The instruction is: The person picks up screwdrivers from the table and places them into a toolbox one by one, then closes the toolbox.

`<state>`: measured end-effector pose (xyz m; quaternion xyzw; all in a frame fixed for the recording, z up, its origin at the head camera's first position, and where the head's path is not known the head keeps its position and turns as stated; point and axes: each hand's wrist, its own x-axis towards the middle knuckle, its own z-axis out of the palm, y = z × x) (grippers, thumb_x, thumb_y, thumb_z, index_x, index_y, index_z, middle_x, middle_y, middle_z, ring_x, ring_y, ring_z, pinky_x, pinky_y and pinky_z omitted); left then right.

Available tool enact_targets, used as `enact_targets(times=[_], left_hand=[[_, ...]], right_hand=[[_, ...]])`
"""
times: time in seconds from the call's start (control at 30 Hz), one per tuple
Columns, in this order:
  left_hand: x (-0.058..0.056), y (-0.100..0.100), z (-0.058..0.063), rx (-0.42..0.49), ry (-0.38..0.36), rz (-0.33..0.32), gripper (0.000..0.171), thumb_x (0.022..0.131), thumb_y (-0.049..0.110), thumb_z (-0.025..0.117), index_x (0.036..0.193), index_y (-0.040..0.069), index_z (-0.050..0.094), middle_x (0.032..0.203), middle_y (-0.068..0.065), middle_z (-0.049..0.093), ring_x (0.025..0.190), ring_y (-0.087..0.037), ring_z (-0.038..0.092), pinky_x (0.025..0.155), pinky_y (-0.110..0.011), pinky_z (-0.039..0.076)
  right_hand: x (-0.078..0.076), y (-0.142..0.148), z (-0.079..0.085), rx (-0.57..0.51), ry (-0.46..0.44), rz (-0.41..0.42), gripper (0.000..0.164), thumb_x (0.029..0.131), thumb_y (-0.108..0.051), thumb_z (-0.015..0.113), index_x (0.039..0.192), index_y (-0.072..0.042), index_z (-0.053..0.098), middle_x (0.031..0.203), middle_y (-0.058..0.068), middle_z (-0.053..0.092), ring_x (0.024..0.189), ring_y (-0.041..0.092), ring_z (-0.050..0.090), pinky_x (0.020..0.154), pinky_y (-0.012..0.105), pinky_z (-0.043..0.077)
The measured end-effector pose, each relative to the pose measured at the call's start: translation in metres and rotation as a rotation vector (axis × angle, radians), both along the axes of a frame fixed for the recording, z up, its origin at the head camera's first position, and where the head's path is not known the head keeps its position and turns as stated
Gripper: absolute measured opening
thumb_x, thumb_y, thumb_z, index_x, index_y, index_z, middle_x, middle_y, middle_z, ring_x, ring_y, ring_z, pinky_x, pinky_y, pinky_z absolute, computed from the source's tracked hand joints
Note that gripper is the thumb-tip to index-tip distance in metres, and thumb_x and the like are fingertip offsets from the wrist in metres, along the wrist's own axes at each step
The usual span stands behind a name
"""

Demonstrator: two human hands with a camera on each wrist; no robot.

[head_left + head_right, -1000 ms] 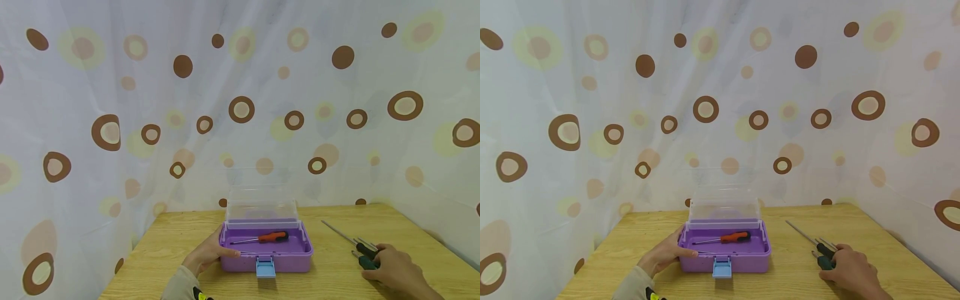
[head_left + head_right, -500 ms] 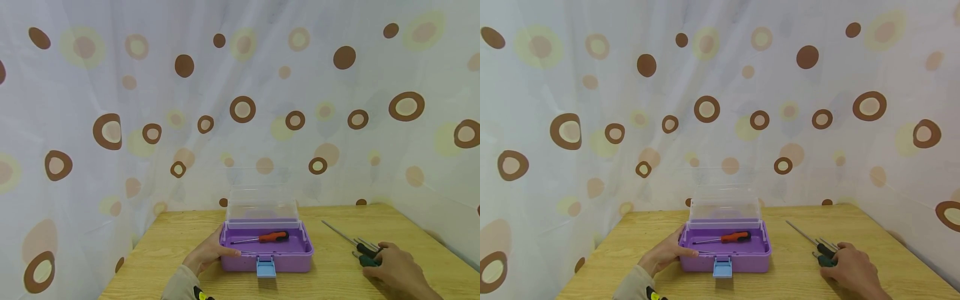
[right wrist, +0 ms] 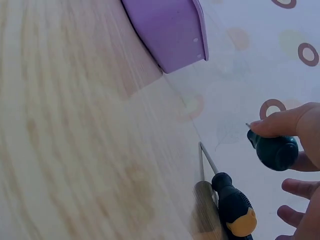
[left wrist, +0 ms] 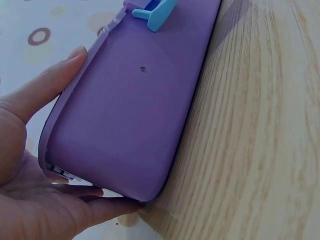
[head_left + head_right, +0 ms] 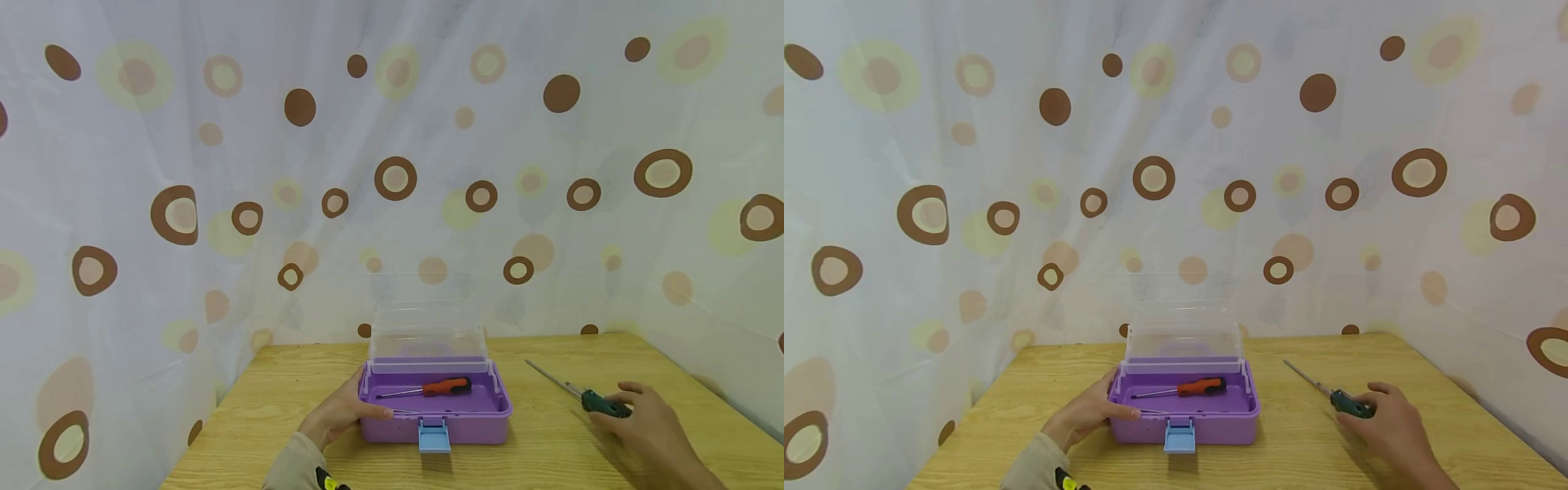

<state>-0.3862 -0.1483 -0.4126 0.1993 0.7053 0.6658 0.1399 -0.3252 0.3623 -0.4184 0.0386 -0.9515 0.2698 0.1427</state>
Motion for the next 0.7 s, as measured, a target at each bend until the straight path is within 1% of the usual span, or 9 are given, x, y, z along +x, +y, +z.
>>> enact_targets(times=[0.13, 0.27, 0.47, 0.6, 0.7], left_hand=[[-0.001, 0.000, 0.000, -0.007, -0.003, 0.007, 0.121, 0.079, 0.006, 0.089, 0.166, 0.013, 0.006, 0.156, -0.028, 0.038, 0.138, -0.049, 0.042, 0.111, -0.062, 0.039], [-0.001, 0.000, -0.001, -0.014, -0.002, 0.011, 0.121, 0.079, 0.006, 0.088, 0.166, 0.012, 0.004, 0.156, -0.028, 0.037, 0.139, -0.049, 0.041, 0.112, -0.062, 0.037], [-0.001, 0.000, 0.000, -0.017, 0.002, 0.015, 0.121, 0.078, 0.007, 0.089, 0.166, 0.012, 0.005, 0.156, -0.028, 0.037, 0.139, -0.049, 0.041, 0.112, -0.063, 0.036], [-0.001, 0.000, 0.000, -0.009, 0.006, 0.005, 0.121, 0.078, 0.006, 0.089, 0.166, 0.012, 0.006, 0.156, -0.028, 0.038, 0.138, -0.050, 0.041, 0.112, -0.062, 0.036], [-0.002, 0.000, -0.001, -0.004, 0.011, -0.002, 0.120, 0.078, 0.006, 0.089, 0.166, 0.011, 0.007, 0.156, -0.028, 0.038, 0.139, -0.050, 0.040, 0.113, -0.061, 0.036]], right_hand=[[0.001, -0.002, 0.006, -0.060, -0.032, -0.013, 0.069, 0.095, -0.045, 0.073, 0.120, 0.018, 0.063, 0.140, 0.043, 0.037, 0.120, 0.064, 0.039, 0.087, 0.070, 0.046], [0.001, -0.004, 0.010, -0.130, -0.062, -0.008, 0.074, 0.096, -0.046, 0.071, 0.128, 0.020, 0.058, 0.146, 0.040, 0.033, 0.126, 0.064, 0.033, 0.092, 0.071, 0.044], [0.001, -0.007, 0.013, -0.233, -0.099, 0.063, 0.073, 0.100, -0.041, 0.069, 0.135, 0.021, 0.051, 0.152, 0.039, 0.026, 0.133, 0.065, 0.023, 0.096, 0.072, 0.042], [0.003, -0.010, 0.016, -0.330, -0.104, 0.108, 0.068, 0.100, -0.036, 0.070, 0.136, 0.019, 0.052, 0.156, 0.036, 0.025, 0.136, 0.064, 0.022, 0.098, 0.071, 0.043], [0.004, -0.014, 0.018, -0.410, -0.114, 0.139, 0.067, 0.100, -0.031, 0.070, 0.138, 0.020, 0.050, 0.158, 0.035, 0.024, 0.139, 0.063, 0.022, 0.101, 0.071, 0.040]])
